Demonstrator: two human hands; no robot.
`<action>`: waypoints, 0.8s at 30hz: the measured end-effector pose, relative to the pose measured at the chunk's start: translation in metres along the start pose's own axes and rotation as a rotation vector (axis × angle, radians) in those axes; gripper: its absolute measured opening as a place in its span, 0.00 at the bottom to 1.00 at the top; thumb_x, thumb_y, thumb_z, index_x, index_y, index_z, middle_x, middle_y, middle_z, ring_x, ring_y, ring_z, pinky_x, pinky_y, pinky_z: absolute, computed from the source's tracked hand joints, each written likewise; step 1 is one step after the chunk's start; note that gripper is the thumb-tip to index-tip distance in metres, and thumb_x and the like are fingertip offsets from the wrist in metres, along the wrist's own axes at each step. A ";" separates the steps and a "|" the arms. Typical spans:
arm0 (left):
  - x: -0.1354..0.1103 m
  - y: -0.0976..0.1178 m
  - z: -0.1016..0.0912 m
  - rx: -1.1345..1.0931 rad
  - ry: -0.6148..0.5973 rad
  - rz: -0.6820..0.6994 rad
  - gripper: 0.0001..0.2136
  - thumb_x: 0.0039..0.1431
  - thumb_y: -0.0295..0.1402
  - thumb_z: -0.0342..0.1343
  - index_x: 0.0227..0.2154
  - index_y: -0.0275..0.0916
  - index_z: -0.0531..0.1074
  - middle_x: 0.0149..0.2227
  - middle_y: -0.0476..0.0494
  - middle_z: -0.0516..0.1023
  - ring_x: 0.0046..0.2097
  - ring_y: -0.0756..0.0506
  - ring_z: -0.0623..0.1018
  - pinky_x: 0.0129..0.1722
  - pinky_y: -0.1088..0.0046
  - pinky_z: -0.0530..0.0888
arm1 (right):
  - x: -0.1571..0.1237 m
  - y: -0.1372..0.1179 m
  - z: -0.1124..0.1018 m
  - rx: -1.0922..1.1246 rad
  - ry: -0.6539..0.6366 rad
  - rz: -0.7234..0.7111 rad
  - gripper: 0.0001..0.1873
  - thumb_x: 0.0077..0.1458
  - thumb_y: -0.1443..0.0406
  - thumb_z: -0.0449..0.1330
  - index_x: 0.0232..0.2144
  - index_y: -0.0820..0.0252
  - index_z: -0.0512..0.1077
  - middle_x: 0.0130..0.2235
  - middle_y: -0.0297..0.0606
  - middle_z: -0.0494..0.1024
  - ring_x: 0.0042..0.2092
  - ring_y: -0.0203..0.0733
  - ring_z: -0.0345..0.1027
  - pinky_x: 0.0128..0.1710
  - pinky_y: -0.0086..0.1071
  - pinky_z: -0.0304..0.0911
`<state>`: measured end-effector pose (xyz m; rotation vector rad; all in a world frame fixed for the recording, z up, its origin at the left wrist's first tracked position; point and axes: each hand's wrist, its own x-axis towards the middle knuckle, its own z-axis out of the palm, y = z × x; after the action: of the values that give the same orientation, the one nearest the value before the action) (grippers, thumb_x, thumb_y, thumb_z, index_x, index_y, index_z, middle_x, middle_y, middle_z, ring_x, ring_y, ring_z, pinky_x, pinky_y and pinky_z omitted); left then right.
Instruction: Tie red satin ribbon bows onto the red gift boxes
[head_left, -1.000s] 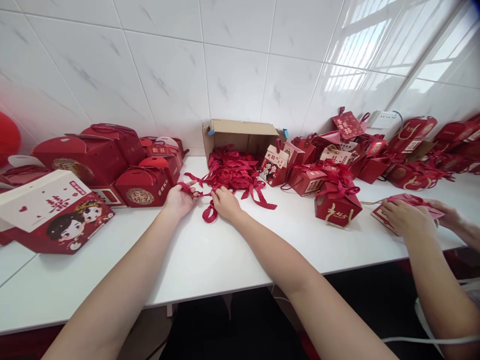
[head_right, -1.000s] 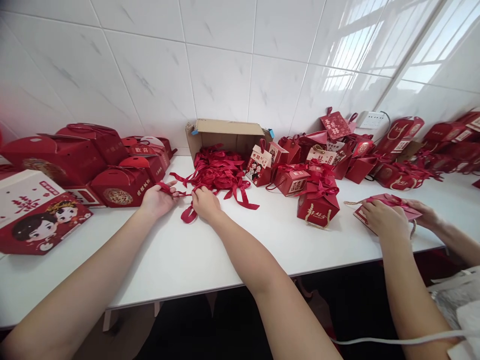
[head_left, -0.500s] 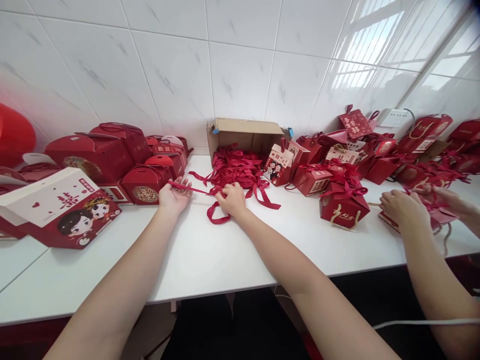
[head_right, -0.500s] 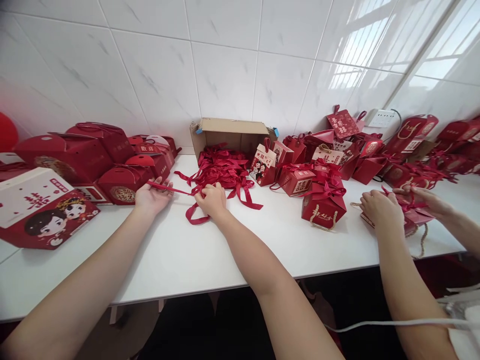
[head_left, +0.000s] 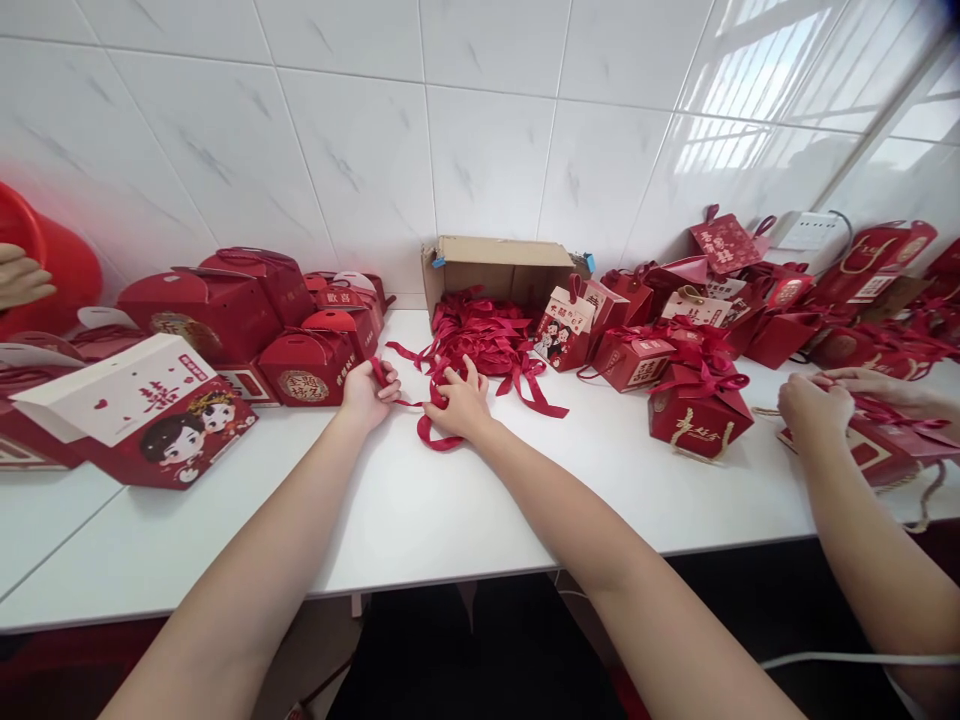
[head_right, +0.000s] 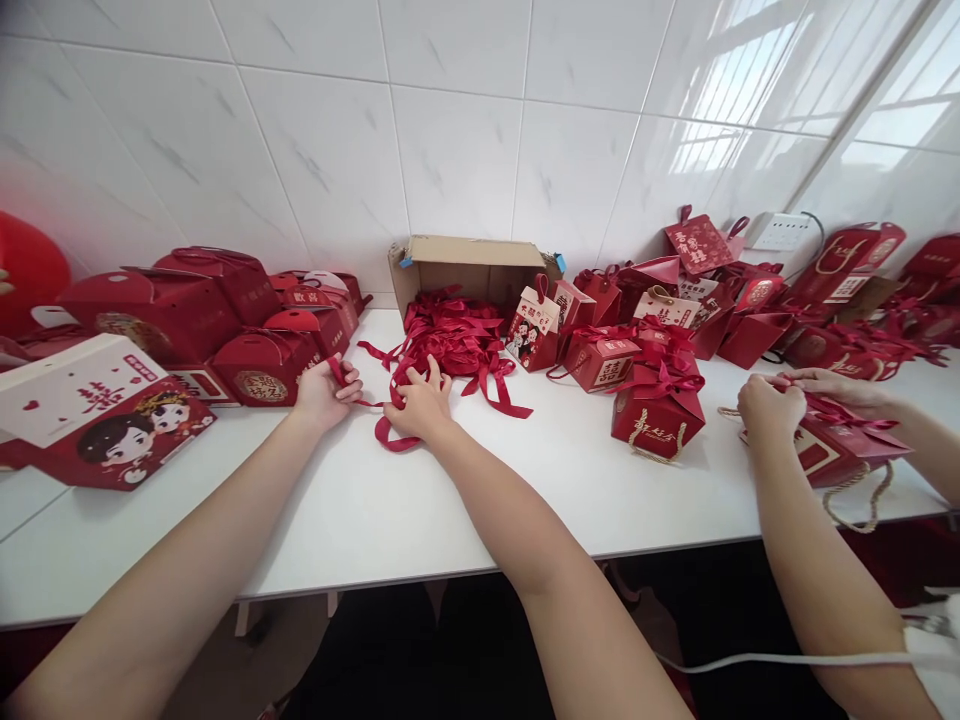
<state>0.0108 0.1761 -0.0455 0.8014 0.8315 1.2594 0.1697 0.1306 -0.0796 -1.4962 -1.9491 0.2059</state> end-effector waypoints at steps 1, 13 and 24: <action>0.000 -0.002 0.002 0.054 -0.020 -0.001 0.14 0.60 0.33 0.45 0.20 0.36 0.63 0.17 0.53 0.61 0.13 0.57 0.54 0.13 0.79 0.53 | 0.000 0.000 0.000 -0.004 -0.001 0.002 0.11 0.50 0.57 0.60 0.25 0.57 0.76 0.60 0.38 0.65 0.67 0.58 0.29 0.59 0.55 0.36; -0.005 -0.032 0.015 0.586 -0.167 0.214 0.07 0.39 0.25 0.64 0.24 0.37 0.73 0.25 0.51 0.74 0.25 0.52 0.69 0.23 0.78 0.65 | -0.001 0.000 -0.001 -0.084 -0.020 -0.057 0.12 0.50 0.56 0.59 0.29 0.55 0.79 0.67 0.30 0.49 0.67 0.62 0.17 0.60 0.61 0.27; 0.007 -0.038 0.003 0.774 -0.193 0.220 0.15 0.62 0.37 0.53 0.49 0.37 0.68 0.50 0.40 0.72 0.46 0.43 0.75 0.44 0.60 0.74 | -0.004 -0.003 -0.001 -0.070 -0.045 -0.127 0.10 0.48 0.58 0.61 0.24 0.56 0.78 0.69 0.27 0.40 0.67 0.61 0.17 0.60 0.61 0.27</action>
<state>0.0320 0.1784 -0.0775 1.6420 1.1053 1.0121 0.1682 0.1262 -0.0790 -1.4170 -2.0986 0.1179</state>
